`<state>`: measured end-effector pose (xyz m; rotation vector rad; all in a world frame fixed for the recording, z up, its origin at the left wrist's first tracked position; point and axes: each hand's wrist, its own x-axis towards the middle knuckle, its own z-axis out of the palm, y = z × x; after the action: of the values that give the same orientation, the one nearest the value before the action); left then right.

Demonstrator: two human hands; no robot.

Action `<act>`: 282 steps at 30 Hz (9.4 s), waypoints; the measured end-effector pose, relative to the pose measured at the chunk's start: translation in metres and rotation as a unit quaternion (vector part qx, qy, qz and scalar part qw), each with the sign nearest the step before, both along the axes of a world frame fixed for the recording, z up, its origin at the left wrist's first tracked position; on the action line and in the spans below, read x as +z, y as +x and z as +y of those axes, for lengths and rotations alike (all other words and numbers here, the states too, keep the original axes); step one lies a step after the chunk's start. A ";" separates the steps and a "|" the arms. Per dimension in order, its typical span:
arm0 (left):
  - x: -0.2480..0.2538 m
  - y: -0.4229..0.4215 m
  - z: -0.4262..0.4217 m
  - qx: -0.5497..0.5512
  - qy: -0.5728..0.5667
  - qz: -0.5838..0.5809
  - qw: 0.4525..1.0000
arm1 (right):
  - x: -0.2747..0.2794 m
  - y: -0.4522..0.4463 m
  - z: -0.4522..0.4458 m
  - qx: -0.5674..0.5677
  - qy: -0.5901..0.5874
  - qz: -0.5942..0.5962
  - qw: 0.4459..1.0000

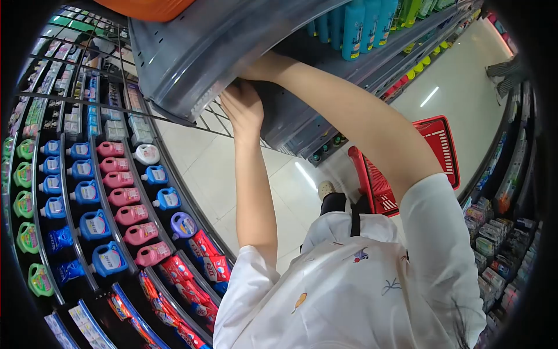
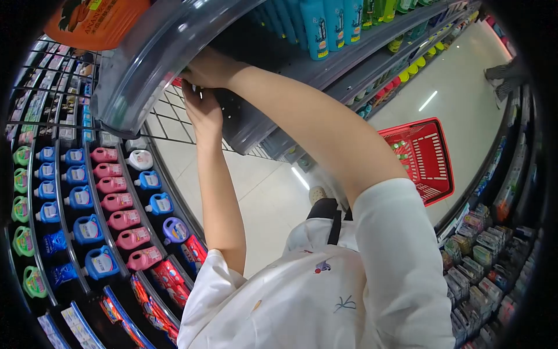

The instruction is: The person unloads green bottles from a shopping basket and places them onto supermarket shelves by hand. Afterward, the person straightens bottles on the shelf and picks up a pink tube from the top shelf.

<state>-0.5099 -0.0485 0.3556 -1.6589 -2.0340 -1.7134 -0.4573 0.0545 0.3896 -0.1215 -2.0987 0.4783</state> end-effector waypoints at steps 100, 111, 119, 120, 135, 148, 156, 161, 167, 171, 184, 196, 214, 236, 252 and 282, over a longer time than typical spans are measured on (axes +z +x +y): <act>0.009 0.048 -0.030 0.156 -0.061 -0.059 0.984 | -0.011 0.064 -0.025 0.000 -0.218 -0.185 0.958; -0.090 0.249 -0.091 -0.078 -0.172 0.011 0.982 | -0.173 0.473 -0.121 -0.188 -0.455 -0.241 0.836; -0.298 0.419 -0.064 -0.309 -0.465 -0.177 0.810 | -0.320 0.602 -0.100 -0.242 -0.495 -0.415 0.724; -0.323 0.430 -0.062 -0.269 -0.513 -0.163 0.799 | -0.344 0.601 -0.099 -0.237 -0.484 -0.426 0.726; -0.408 0.454 -0.043 -0.082 -0.590 -0.184 0.782 | -0.444 0.512 -0.134 -0.291 -0.709 -0.349 0.540; -0.363 0.443 -0.061 -0.152 -0.547 -0.168 0.806 | -0.422 0.502 -0.148 -0.318 -0.619 -0.355 0.624; -0.176 0.357 -0.083 -0.248 -0.293 -0.084 0.920 | -0.247 0.474 -0.136 -0.168 -0.401 -0.184 0.881; -0.049 0.266 -0.093 -0.173 -0.088 0.062 0.979 | -0.094 0.366 -0.100 -0.097 -0.203 -0.047 0.973; 0.029 0.184 -0.078 -0.056 0.086 0.067 0.992 | 0.005 0.248 -0.090 -0.076 -0.087 0.094 0.989; 0.038 0.150 -0.072 -0.033 0.107 -0.052 0.992 | 0.027 0.202 -0.087 -0.088 -0.056 0.086 0.991; 0.021 0.078 -0.048 0.029 0.085 -0.121 0.989 | 0.007 0.090 -0.063 -0.049 -0.151 -0.010 0.987; 0.003 0.064 -0.041 0.131 -0.037 -0.094 0.986 | -0.014 0.063 -0.058 -0.085 -0.167 -0.035 0.982; 0.007 0.077 -0.047 0.109 -0.042 -0.124 0.985 | -0.009 0.189 -0.067 -0.185 -0.144 -0.013 0.972; -0.416 0.468 -0.044 -0.150 -0.528 -0.229 0.804 | -0.439 0.555 -0.101 -0.264 -0.623 -0.366 0.639; -0.201 0.441 -0.099 -0.152 -0.408 -0.194 0.879 | -0.257 0.543 -0.090 0.004 -0.380 -0.305 0.873; 0.039 0.107 -0.076 0.099 0.040 -0.007 0.994 | 0.035 0.131 -0.051 0.075 -0.128 -0.072 0.986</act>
<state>-0.4026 -0.1249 0.3945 -1.3746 -2.0267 -1.7196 -0.3260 0.0036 0.4250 -0.1504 -2.1880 0.8516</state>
